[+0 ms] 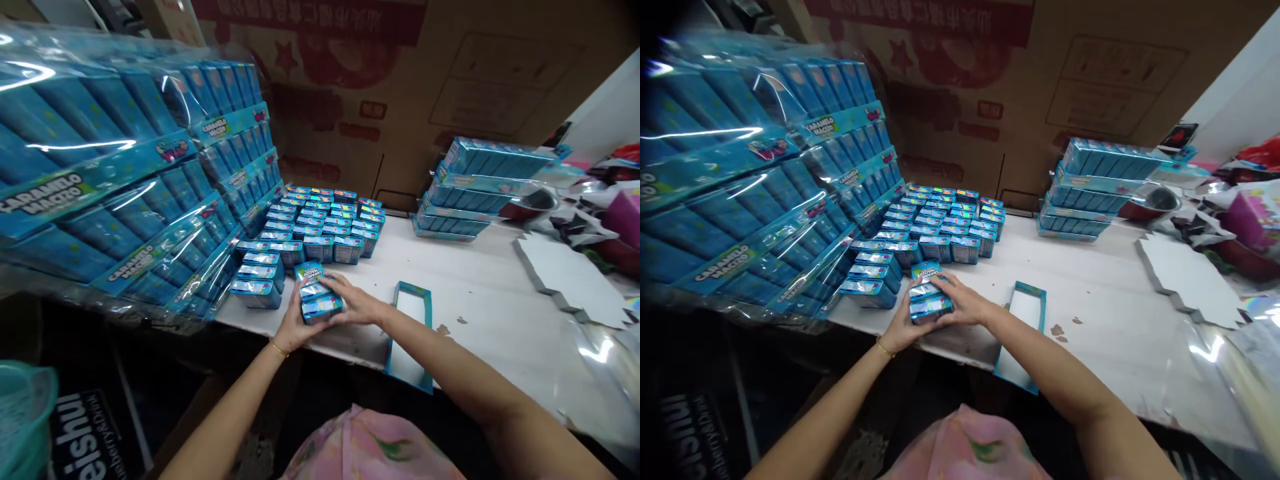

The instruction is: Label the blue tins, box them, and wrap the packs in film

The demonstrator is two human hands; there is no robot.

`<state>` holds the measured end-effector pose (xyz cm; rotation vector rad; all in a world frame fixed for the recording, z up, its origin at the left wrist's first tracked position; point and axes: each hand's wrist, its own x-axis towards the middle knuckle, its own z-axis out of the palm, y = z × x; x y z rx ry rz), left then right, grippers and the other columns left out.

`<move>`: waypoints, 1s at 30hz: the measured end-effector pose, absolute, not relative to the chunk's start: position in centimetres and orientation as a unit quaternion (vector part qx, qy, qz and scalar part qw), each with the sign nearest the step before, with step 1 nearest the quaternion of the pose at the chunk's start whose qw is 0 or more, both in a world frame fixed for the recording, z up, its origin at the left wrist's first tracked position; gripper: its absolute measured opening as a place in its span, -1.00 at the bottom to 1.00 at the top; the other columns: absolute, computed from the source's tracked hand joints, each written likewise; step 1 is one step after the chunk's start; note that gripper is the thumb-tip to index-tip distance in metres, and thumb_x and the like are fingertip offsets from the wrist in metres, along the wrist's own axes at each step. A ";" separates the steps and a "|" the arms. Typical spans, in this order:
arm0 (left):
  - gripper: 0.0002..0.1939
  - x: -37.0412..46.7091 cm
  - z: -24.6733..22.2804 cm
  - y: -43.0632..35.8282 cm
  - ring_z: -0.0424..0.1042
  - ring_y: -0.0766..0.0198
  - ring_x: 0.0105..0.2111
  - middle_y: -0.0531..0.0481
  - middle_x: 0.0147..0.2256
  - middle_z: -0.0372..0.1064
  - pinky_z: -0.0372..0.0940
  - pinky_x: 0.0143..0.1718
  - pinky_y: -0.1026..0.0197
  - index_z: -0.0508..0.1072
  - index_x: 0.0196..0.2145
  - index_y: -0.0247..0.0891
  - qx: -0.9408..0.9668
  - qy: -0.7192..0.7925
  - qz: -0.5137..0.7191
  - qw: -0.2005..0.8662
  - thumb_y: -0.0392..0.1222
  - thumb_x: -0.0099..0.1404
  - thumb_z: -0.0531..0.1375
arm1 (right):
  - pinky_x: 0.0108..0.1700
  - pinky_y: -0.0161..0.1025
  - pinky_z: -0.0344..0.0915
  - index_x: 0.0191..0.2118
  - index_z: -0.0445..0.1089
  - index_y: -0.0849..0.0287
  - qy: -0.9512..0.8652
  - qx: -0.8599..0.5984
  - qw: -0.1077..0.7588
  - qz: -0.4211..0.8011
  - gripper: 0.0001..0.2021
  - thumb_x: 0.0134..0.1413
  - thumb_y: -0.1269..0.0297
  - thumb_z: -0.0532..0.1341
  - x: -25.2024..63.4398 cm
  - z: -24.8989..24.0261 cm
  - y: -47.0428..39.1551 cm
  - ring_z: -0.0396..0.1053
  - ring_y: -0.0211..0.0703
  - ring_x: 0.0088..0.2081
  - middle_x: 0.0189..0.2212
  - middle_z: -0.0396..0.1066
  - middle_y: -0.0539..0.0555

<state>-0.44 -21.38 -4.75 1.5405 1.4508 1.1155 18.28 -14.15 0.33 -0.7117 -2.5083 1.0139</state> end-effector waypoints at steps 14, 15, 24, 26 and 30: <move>-0.21 -1.5 -3.9 -25.3 0.10 -0.07 0.10 -0.13 0.11 0.07 0.07 0.08 -0.20 0.06 0.04 -0.08 0.604 0.555 0.457 0.344 -0.11 -0.13 0.31 | 0.00 -0.16 0.17 0.12 0.14 0.07 -0.946 -0.267 -0.007 0.185 -0.50 0.03 0.17 0.13 13.3 0.8 -8.0 0.18 0.00 0.07 0.14 0.08 0.14; -0.18 -1.6 -4.1 -25.3 -0.02 -0.09 0.15 -0.13 0.18 -0.08 0.01 0.11 -0.19 0.05 0.05 -0.08 0.617 0.558 0.462 0.307 -0.11 -0.15 0.32 | -0.05 -0.21 0.20 0.07 0.23 0.07 -0.938 -0.276 -0.013 0.212 -0.57 0.05 0.15 0.11 13.4 1.7 -7.9 0.27 -0.05 -0.01 0.06 0.23 0.11; 0.16 -1.9 -4.7 -24.6 -0.01 -0.02 0.15 -0.11 0.22 -0.21 0.00 0.09 -0.17 -0.39 0.19 0.08 0.551 0.490 0.487 0.468 -0.21 -0.16 0.34 | -0.15 -0.21 0.26 -0.05 0.35 0.16 -0.695 -0.377 0.194 0.580 -0.50 -0.05 -0.05 0.10 14.5 -0.1 -11.4 0.29 -0.10 -0.09 -0.12 0.38 0.10; 0.16 -1.8 -5.0 -24.5 0.12 0.00 0.09 -0.14 0.16 0.00 -0.02 0.09 -0.19 -0.35 0.20 0.02 0.531 0.491 0.487 0.489 -0.22 -0.17 0.34 | -0.01 -0.18 0.18 0.04 0.25 0.10 -0.616 -0.387 0.337 0.597 -0.43 -0.06 -0.11 0.08 13.8 -1.9 -14.5 0.21 -0.12 0.01 -0.02 0.30 0.06; 0.18 0.0 -4.8 -24.7 0.15 0.01 0.08 -0.20 0.14 0.03 0.01 0.10 -0.13 -0.35 0.20 -0.10 0.494 0.500 0.520 0.485 -0.21 -0.19 0.36 | 0.02 -0.16 0.17 0.10 0.13 0.06 -0.449 -0.343 0.471 0.677 -0.42 0.01 -0.13 -0.01 13.0 -2.8 -19.2 0.27 -0.15 -0.05 -0.07 0.32 0.02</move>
